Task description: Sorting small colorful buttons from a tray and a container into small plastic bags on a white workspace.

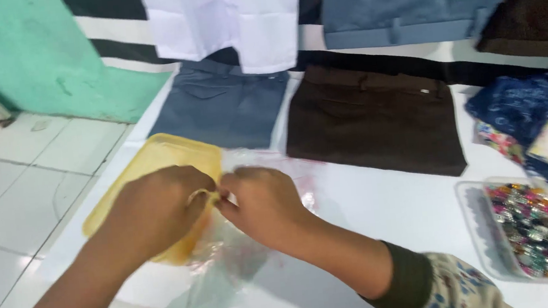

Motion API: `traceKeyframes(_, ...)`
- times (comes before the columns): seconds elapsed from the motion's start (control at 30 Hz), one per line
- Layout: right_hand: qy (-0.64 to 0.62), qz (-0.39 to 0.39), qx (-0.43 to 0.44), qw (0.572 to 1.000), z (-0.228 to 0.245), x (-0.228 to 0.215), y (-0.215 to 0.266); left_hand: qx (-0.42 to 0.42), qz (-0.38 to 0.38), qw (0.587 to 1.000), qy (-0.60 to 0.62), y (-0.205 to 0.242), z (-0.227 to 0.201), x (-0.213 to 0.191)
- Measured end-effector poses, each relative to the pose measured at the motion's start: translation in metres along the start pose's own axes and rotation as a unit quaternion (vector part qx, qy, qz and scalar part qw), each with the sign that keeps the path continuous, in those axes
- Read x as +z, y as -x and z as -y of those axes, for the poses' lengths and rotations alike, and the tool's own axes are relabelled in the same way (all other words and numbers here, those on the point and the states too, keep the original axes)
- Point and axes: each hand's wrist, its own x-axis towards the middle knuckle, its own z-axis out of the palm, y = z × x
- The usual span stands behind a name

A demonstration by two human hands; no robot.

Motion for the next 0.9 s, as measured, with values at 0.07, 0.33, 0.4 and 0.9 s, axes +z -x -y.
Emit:
traceKeyframes(0.07,0.017,0.027,0.024,0.999,-0.025,-0.007,0.033,0.069,-0.02,0.997,-0.005,-0.006,-0.029,0.009)
traceKeyframes(0.33,0.071,0.068,0.174,0.98,-0.12,-0.055,0.159,0.289,-0.026,0.957,-0.024,-0.048,-0.154,0.06)
traceKeyframes(0.4,0.062,0.029,0.241,0.968,-0.138,-0.075,0.182,0.345,-0.056,0.937,-0.007,-0.061,-0.187,0.083)
traceKeyframes(0.9,0.078,-0.028,0.49,0.868,-0.226,-0.222,0.273,0.363,-0.019,0.906,0.218,-0.109,-0.365,0.126)
